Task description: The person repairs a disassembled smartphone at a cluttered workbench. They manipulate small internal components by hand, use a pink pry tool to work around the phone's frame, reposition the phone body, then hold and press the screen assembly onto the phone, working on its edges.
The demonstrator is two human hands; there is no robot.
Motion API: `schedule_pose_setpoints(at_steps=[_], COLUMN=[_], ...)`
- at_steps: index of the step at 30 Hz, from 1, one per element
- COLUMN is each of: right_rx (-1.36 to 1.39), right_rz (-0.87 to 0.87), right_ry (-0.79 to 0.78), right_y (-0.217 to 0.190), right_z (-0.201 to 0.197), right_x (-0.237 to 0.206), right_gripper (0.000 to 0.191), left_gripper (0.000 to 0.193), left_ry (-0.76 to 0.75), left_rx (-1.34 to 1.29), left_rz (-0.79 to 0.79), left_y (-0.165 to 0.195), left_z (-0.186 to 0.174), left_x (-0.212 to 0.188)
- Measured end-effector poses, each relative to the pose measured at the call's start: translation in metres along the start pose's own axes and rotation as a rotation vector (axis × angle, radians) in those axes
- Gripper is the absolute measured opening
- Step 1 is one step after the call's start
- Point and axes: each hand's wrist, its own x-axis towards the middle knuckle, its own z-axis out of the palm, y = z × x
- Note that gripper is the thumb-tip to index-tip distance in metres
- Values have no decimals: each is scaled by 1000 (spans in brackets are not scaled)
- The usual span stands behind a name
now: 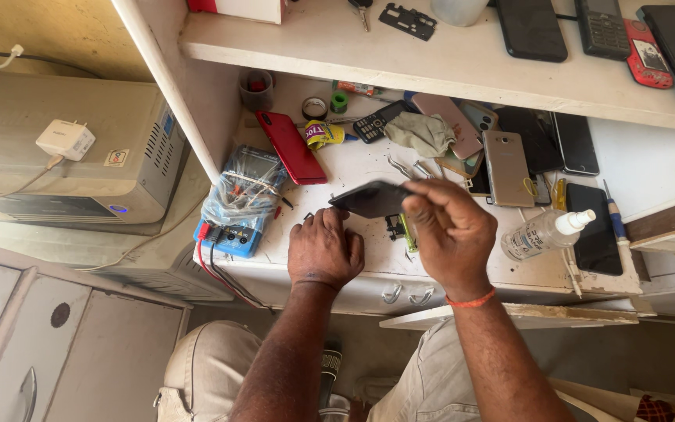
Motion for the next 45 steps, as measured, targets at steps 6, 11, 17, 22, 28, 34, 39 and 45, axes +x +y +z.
schedule_pose_setpoints(at_steps=[6,11,17,22,28,34,39,45], right_rx=[-111,-210,-146,-210,-254,-271,-276,-189], right_rz=[7,-142,-152,-113,-103,-156,-176,-207], right_ry=[133,0,-209,-284,-298,-286,-259,-295], right_y=[15,5,-16,-29,-33,-28,-25,-24], right_z=[7,16,22,25,36,36,38,31], right_x=[4,-8,-9,1,4,2,1,4], right_gripper=[21,17,23,28,23,18,19,22], left_gripper=[69,102,85,77,73,74,75,78], left_ry=[65,-47,-37,-39,15,-4,17,1], left_rx=[-12,22,-8,32,17,29,3,23], left_rz=[-59,-47,-87,-41,-36,-40,-28,-21], left_y=[3,5,2,-4,-3,-2,-2,-3], left_z=[-6,-10,-5,1,4,3,3,-1], left_x=[0,2,0,0,0,0,0,0])
